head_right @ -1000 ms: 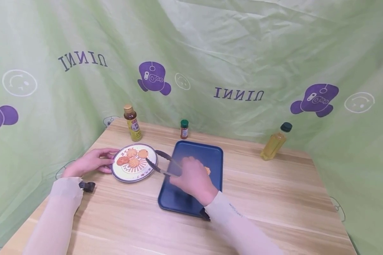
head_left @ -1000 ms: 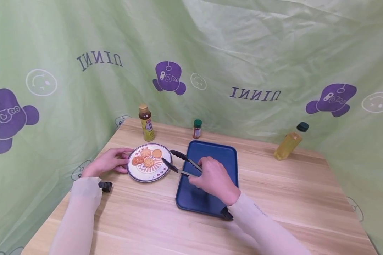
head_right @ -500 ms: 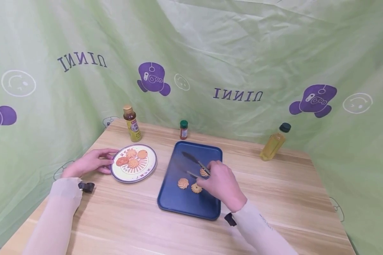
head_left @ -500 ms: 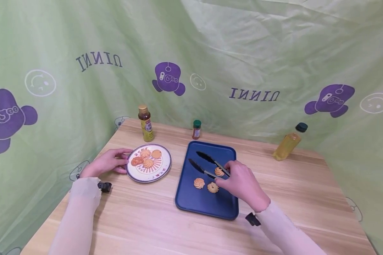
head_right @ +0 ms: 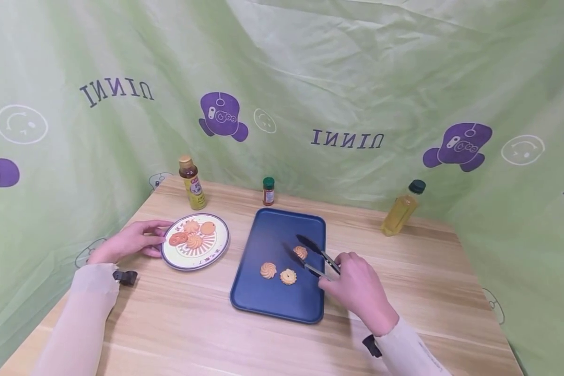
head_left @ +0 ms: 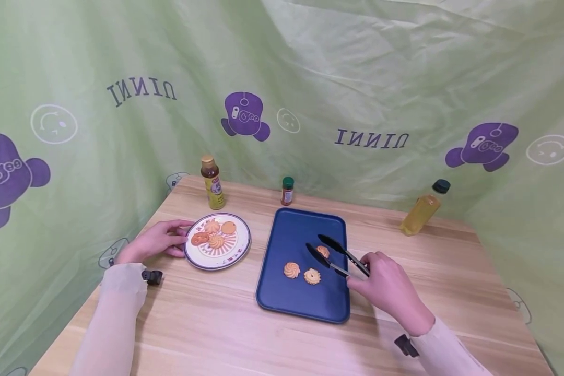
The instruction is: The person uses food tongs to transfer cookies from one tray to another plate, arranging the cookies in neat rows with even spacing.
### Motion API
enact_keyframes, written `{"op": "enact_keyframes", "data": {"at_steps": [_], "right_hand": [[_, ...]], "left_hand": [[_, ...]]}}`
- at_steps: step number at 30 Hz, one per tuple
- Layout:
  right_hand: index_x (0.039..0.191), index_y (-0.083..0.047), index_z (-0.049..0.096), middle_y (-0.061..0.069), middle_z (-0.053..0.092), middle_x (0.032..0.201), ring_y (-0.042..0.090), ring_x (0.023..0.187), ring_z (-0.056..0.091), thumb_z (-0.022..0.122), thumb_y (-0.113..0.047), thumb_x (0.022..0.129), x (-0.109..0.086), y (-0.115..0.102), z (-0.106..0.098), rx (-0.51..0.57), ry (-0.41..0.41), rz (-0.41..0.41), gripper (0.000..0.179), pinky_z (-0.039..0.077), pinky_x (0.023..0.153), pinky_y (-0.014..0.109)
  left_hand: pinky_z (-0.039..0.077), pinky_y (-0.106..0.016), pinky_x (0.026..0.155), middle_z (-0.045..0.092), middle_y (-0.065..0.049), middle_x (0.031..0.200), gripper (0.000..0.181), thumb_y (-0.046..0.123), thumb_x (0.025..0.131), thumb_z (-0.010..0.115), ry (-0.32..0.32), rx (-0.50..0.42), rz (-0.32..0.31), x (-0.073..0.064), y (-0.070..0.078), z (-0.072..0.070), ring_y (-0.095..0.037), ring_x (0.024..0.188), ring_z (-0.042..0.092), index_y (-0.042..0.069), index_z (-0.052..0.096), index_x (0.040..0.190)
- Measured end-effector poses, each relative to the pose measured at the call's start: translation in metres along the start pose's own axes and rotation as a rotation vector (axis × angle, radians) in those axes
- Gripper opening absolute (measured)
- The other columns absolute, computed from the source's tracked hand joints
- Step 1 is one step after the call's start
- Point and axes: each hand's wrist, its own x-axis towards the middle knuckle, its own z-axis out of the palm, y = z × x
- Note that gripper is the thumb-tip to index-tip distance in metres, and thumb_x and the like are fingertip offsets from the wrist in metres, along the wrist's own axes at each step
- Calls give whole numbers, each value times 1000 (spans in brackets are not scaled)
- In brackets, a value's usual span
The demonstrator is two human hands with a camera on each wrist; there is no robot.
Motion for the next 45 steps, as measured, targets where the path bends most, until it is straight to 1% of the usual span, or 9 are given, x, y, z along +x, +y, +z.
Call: {"op": "enact_keyframes", "data": {"at_steps": [5, 10, 15, 22, 26, 29, 35, 45], "right_hand": [[104, -1, 75, 4, 60, 82, 19, 67, 52, 86, -33, 83, -10, 8, 2, -28, 28, -18, 41, 44, 56, 29], [103, -1, 75, 5, 63, 84, 19, 68, 53, 87, -31, 81, -17, 12, 3, -21, 39, -12, 40, 48, 57, 31], [105, 0, 75, 5, 64, 86, 19, 70, 54, 86, -32, 80, -21, 14, 4, -20, 27, -1, 42, 50, 56, 33], [105, 0, 75, 5, 63, 86, 19, 70, 55, 86, -32, 80, -23, 16, 6, -26, 18, 10, 42, 51, 56, 33], [103, -1, 75, 5, 63, 85, 19, 70, 55, 86, -31, 79, -24, 17, 7, -25, 27, -1, 40, 51, 55, 33], [103, -1, 75, 4, 63, 85, 18, 69, 54, 87, -31, 79, -25, 18, 7, -23, 39, -13, 40, 50, 54, 33], [103, -1, 76, 4, 63, 84, 17, 68, 52, 88, -30, 80, -26, 18, 7, -13, 40, -15, 40, 43, 53, 29], [104, -1, 76, 3, 62, 85, 18, 68, 52, 90, -32, 80, -26, 18, 7, -21, 28, -13, 42, 43, 54, 30]], "left_hand": [[76, -36, 83, 54, -34, 146, 65, 4, 114, 59, 0, -1, 1, -1, -1, 0, -19, 91, 79, -3, 32, 173], [76, -37, 83, 54, -36, 146, 64, 2, 114, 58, -5, -16, 18, -2, -2, 0, -19, 92, 79, -6, 31, 172], [76, -37, 84, 53, -36, 145, 64, 0, 114, 57, -13, -35, 26, -1, -1, 0, -18, 91, 79, -8, 30, 172], [76, -37, 85, 53, -36, 146, 64, 0, 114, 57, -9, -23, 18, -3, 0, 0, -19, 94, 79, -7, 30, 172], [76, -37, 85, 53, -36, 145, 64, 0, 114, 56, -8, -24, 15, -4, 0, 1, -19, 94, 79, -6, 30, 173], [76, -37, 85, 53, -35, 145, 64, 0, 114, 56, -9, -24, 21, -3, 0, 1, -19, 94, 79, -7, 30, 172], [76, -36, 84, 53, -36, 144, 64, 0, 114, 57, -9, -39, 26, -2, 0, 2, -18, 92, 79, -7, 31, 172], [76, -37, 84, 53, -36, 145, 64, 0, 114, 57, -5, -32, 30, -1, -2, 1, -19, 92, 79, -7, 31, 172]]}}
